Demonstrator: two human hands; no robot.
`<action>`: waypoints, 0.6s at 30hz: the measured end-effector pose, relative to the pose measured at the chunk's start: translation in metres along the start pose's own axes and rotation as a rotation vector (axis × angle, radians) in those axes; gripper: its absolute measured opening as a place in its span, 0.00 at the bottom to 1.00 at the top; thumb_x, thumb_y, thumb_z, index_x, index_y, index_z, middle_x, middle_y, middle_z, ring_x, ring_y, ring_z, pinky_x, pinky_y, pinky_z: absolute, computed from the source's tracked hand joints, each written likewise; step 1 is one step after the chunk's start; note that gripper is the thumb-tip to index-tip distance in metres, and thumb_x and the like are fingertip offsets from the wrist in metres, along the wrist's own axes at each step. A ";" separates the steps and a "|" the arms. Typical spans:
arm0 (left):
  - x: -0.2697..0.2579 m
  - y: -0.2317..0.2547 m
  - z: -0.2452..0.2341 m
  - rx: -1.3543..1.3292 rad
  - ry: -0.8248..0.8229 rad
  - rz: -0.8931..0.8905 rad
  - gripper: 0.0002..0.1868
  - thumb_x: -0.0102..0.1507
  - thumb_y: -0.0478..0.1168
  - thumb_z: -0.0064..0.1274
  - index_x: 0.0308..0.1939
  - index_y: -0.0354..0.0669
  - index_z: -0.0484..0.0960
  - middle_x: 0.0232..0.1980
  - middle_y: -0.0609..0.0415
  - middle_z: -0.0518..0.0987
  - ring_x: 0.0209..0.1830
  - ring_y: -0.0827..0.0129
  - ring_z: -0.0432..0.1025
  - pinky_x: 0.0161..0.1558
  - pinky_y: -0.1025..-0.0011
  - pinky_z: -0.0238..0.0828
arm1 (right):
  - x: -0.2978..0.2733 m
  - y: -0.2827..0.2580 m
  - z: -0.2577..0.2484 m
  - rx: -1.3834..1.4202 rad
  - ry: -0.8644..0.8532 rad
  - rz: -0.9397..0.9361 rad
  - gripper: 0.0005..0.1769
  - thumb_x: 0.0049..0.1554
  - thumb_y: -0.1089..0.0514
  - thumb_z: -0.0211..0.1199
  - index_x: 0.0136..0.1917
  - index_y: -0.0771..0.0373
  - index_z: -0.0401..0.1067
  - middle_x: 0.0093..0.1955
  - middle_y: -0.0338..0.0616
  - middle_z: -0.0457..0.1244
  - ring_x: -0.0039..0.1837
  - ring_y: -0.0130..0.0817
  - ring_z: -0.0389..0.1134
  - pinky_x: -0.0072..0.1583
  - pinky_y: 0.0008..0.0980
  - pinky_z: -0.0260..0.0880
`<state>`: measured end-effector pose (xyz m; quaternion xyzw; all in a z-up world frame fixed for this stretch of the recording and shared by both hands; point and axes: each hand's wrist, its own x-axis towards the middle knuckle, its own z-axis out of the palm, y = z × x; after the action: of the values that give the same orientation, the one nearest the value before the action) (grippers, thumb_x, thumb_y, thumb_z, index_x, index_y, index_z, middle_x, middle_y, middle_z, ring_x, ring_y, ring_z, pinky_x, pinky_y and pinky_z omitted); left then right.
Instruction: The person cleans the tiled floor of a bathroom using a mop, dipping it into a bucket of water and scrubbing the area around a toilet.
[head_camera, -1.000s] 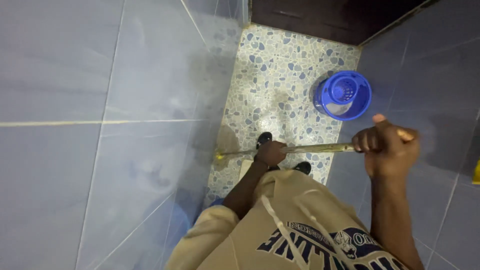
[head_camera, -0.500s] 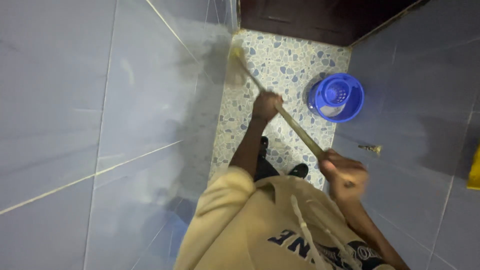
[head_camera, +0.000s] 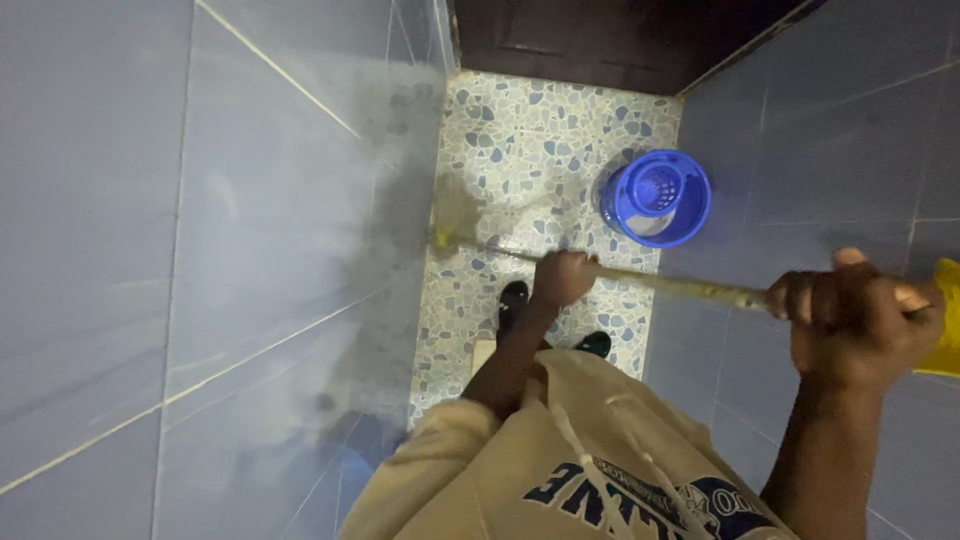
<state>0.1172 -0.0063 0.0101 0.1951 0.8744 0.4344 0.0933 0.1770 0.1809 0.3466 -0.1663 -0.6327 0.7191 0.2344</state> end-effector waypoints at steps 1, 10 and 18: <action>-0.020 0.000 0.005 -0.060 0.005 -0.025 0.15 0.65 0.50 0.54 0.28 0.47 0.84 0.31 0.47 0.82 0.31 0.49 0.78 0.37 0.55 0.77 | -0.005 -0.004 0.001 -0.001 -0.005 0.023 0.31 0.69 0.62 0.56 0.24 0.61 0.53 0.22 0.38 0.46 0.22 0.27 0.45 0.33 0.38 0.50; -0.024 -0.028 -0.007 0.036 -0.055 0.216 0.05 0.58 0.48 0.55 0.29 0.58 0.84 0.24 0.55 0.81 0.22 0.54 0.76 0.29 0.54 0.74 | -0.053 -0.024 0.035 -0.032 -0.097 -0.094 0.30 0.67 0.69 0.57 0.24 0.61 0.55 0.21 0.38 0.52 0.24 0.27 0.52 0.35 0.36 0.55; 0.099 -0.089 -0.041 0.019 0.230 0.177 0.13 0.65 0.45 0.50 0.27 0.46 0.80 0.32 0.46 0.81 0.38 0.48 0.76 0.46 0.55 0.74 | -0.062 0.036 0.102 -0.296 -0.392 -0.224 0.30 0.65 0.65 0.58 0.23 0.61 0.53 0.24 0.36 0.53 0.28 0.28 0.54 0.36 0.32 0.59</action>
<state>-0.0094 -0.0429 -0.0355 0.2211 0.8628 0.4520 -0.0481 0.1694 0.0589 0.3224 0.0148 -0.7787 0.6068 0.1588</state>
